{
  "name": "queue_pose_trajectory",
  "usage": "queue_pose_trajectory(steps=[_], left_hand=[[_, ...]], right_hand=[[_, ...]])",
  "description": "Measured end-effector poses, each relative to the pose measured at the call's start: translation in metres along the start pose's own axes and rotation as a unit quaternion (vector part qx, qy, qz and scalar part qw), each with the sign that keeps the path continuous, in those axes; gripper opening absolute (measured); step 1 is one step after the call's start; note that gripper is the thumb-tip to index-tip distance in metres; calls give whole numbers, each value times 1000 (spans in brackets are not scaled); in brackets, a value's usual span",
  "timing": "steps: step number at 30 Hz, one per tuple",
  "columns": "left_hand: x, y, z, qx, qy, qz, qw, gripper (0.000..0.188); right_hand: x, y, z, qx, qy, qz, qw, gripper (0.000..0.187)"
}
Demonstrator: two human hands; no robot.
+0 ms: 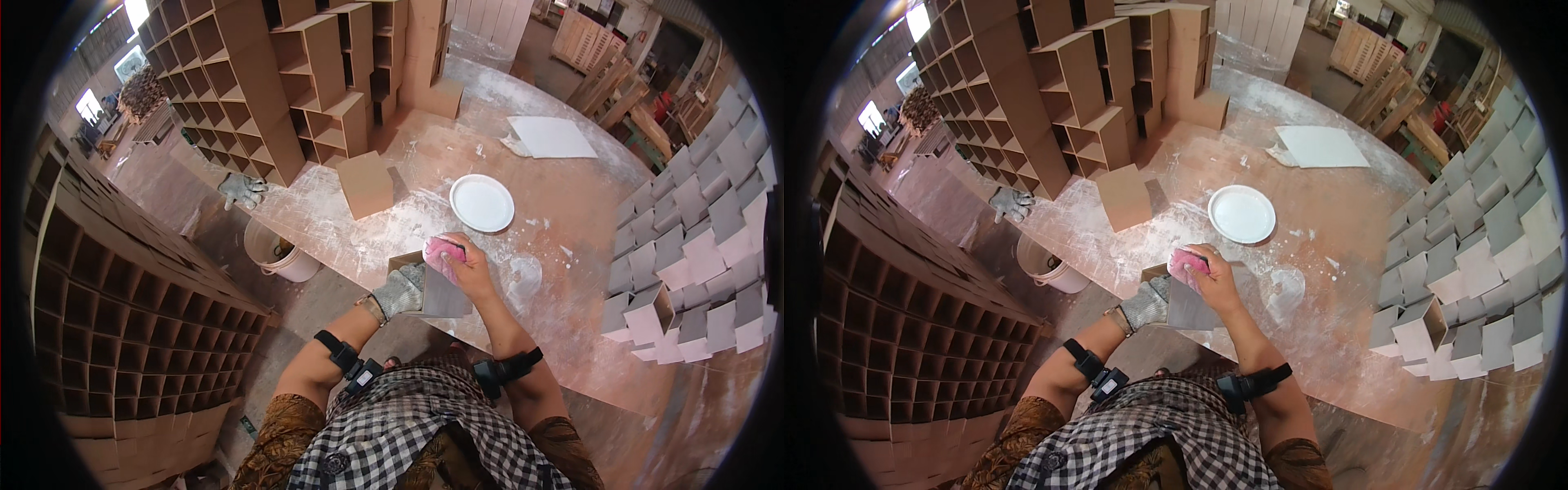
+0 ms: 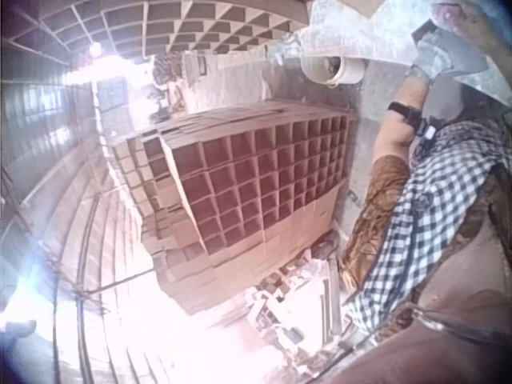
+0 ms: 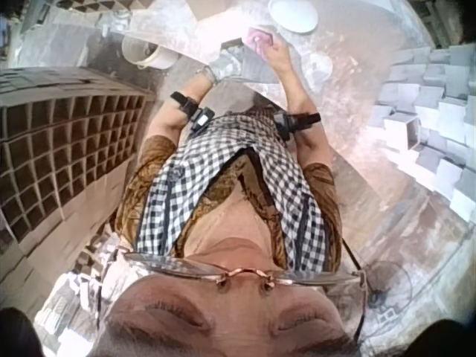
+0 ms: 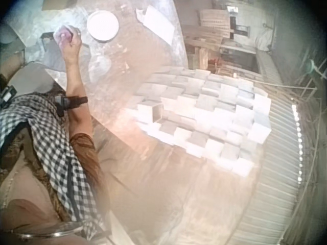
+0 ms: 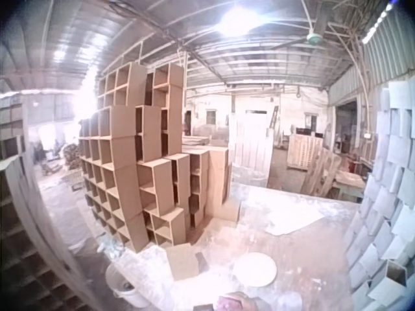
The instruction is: Applying white paint or primer to the surfaces and edges of a small wooden box using a sponge or cloth.
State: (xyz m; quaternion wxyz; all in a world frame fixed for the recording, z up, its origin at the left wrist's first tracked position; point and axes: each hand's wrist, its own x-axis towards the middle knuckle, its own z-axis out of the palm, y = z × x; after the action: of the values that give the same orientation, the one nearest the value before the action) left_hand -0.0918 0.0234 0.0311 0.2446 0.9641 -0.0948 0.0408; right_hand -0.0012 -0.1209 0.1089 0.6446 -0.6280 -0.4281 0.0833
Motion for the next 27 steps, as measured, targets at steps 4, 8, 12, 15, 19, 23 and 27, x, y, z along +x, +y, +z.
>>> queue_pose_trajectory(steps=[4,8,12,15,19,23,27], left_hand=[[-3,-13,31,16,52,68,996,33],[11,26,-6,71,-86,-17,994,32],[10,11,27,-12,-17,34,999,34],[21,28,1,-2,-96,58,994,43],[15,17,3,9,-90,49,995,46],[9,-27,56,-38,-169,-30,984,42],[26,-2,19,-129,-123,95,979,36]], right_hand=[[-15,23,2,45,38,48,997,32],[-28,19,-10,17,76,76,994,31],[-88,1,3,242,118,159,950,27],[-116,-8,-2,-15,83,22,996,25],[-103,-4,-3,-29,45,-7,999,23],[-47,35,-14,-18,139,18,990,22],[-32,41,-11,23,175,36,984,22]])
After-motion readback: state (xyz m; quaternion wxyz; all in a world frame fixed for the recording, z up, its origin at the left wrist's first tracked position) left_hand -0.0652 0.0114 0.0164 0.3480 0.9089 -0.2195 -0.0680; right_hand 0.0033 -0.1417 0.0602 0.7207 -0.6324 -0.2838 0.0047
